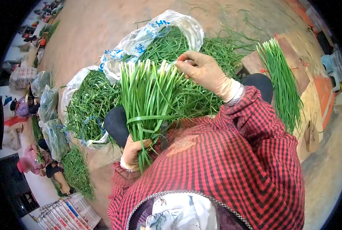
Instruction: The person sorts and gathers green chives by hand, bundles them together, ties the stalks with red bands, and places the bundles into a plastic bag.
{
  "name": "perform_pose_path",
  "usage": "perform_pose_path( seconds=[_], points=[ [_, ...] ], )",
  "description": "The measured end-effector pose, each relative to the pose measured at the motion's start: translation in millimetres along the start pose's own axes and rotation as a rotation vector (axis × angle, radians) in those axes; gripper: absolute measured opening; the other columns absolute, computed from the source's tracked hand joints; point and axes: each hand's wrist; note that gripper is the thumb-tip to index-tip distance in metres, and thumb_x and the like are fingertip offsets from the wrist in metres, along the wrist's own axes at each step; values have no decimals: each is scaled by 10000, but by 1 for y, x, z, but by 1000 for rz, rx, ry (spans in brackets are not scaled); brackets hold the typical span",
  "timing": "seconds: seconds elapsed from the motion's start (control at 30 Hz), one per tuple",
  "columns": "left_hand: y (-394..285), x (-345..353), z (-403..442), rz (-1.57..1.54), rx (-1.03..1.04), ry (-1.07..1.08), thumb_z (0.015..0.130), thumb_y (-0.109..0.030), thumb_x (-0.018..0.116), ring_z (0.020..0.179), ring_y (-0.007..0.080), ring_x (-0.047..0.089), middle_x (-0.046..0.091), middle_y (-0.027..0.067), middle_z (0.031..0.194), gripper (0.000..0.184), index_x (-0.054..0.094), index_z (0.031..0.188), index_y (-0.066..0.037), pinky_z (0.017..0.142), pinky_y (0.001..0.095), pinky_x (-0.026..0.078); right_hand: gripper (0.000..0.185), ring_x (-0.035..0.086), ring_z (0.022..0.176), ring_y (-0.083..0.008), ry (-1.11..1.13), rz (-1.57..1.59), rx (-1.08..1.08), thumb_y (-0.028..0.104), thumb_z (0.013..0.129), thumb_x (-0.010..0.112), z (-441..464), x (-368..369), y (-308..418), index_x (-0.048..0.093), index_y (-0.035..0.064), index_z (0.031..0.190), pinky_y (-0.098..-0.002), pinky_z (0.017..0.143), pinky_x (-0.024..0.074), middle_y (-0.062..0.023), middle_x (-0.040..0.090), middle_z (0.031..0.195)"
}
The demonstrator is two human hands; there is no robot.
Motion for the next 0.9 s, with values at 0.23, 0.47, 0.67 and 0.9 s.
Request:
perform_pose_path(
  seconds=[0.23,0.47,0.67,0.9],
  points=[
    [9,8,6,81,64,-20,720,70,683,851,107,614,658,19,980,431,599,1133,-22,760,254,505,663,665,802,-309,26,-731,-132,639,817,591,23,16,25,627,47,1114,-407,739,516,-141,685,841],
    [16,0,11,160,61,21,719,52,690,833,131,627,667,33,990,446,608,1151,-20,739,279,516,254,631,638,-156,63,-124,-14,242,852,627,29,14,2,642,29,990,-306,551,509,-80,659,730],
    [2,0,6,105,56,37,734,52,687,843,99,611,663,8,960,367,627,1089,-20,780,259,498,347,553,553,-58,-406,-38,43,248,906,628,43,-85,-35,591,-11,1134,-181,459,427,-20,612,709],
    [7,-1,10,77,67,-4,734,44,689,819,91,594,657,4,946,346,633,1068,-27,739,255,490,454,610,667,-125,-474,-468,150,267,876,632,31,-133,-79,544,30,1253,-286,605,496,-50,661,788]
  ],
)
Point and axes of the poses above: each hand's wrist, its own z-axis towards the middle knuckle, its own x-axis out of the palm, y = z × x
